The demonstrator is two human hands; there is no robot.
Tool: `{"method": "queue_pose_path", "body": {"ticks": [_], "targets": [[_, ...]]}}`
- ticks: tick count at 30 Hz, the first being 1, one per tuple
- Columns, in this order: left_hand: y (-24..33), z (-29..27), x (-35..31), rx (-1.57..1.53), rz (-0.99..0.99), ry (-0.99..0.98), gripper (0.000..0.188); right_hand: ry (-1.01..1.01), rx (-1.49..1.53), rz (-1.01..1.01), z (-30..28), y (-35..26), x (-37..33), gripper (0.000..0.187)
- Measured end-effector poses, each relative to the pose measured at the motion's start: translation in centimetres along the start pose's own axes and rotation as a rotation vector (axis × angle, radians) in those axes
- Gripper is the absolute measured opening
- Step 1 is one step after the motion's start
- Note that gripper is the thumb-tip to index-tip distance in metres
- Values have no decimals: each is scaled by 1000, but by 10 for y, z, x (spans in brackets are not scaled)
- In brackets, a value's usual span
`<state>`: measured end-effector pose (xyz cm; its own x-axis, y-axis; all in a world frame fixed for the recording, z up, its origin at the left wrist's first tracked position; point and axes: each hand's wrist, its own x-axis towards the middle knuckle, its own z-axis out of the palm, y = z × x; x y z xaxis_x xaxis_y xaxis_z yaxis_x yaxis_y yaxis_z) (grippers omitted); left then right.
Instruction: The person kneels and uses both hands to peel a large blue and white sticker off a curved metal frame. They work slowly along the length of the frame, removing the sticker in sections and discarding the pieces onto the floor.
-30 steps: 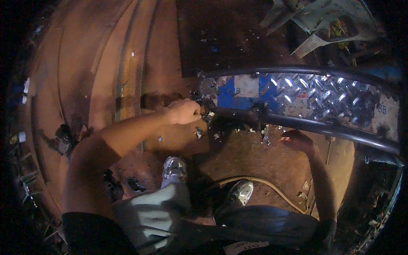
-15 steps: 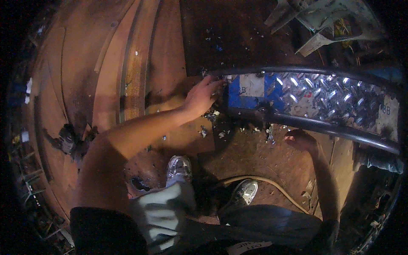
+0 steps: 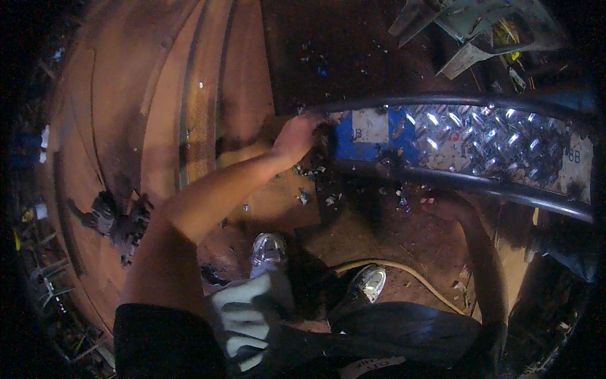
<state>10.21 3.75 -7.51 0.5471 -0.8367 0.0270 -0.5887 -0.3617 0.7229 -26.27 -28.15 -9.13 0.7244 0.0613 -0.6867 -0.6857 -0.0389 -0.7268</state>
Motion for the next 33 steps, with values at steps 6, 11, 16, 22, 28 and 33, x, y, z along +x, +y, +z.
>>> {"method": "queue_pose_path", "body": {"ticks": [6, 11, 16, 22, 28, 33], "targets": [[-12, -23, -37, 210, -170, -337, 20, -76, 227, 18, -1, -8, -7, 31], [-26, 6, -46, -50, -55, 129, 21, -16, -378, 124, -1, 16, -19, 29], [-4, 57, -35, -205, -146, 493, 28, -54, -507, 240, 1, 24, -26, 27], [0, 56, -20, -214, -88, 648, 24, 58, -439, 8, 33, 3, -33, 26], [1, 60, -20, -291, -97, 659, 21, -72, -791, 60, 48, -35, -12, 37], [4, 64, -19, -298, -123, 677, 23, -51, -850, 182, 47, -28, -7, 25]]}}
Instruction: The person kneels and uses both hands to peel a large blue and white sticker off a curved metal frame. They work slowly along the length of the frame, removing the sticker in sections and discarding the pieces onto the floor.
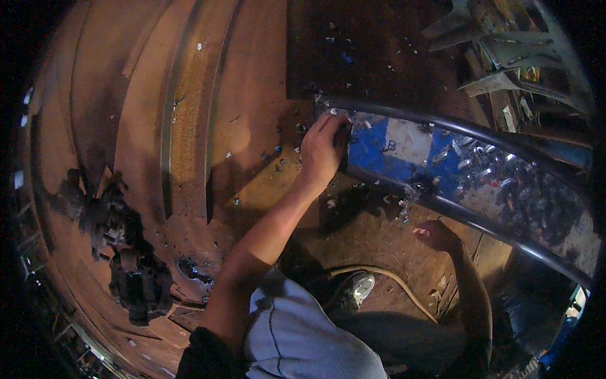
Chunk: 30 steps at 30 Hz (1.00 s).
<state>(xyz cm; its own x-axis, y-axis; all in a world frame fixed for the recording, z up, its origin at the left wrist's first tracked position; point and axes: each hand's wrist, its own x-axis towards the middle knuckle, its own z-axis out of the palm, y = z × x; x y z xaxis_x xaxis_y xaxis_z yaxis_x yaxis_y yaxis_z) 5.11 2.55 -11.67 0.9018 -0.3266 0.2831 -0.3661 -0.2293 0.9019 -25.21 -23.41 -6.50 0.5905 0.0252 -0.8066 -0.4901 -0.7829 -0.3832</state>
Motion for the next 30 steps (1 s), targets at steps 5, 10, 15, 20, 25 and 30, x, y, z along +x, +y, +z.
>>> {"method": "queue_pose_path", "body": {"ticks": [5, 10, 15, 20, 25, 30], "targets": [[0, 7, -1, 21, 2, 98, 22, 23, 0, 1, 5, 3, 6, 26], [0, 3, -4, -79, -157, 34, 17, -3, 63, -25, -5, -3, -6, 34], [-1, -6, 5, 7, -53, -22, 15, 55, 7, -17, -1, 0, -14, 28], [-2, -14, 14, 241, 94, -86, 19, 96, 71, -63, 1, 0, -8, 26], [-5, -18, 20, 344, 157, -227, 26, 42, 85, -57, -5, -7, -5, 30], [-5, -13, 21, 467, 203, -270, 27, 9, 66, -46, -8, -10, -7, 30]]}}
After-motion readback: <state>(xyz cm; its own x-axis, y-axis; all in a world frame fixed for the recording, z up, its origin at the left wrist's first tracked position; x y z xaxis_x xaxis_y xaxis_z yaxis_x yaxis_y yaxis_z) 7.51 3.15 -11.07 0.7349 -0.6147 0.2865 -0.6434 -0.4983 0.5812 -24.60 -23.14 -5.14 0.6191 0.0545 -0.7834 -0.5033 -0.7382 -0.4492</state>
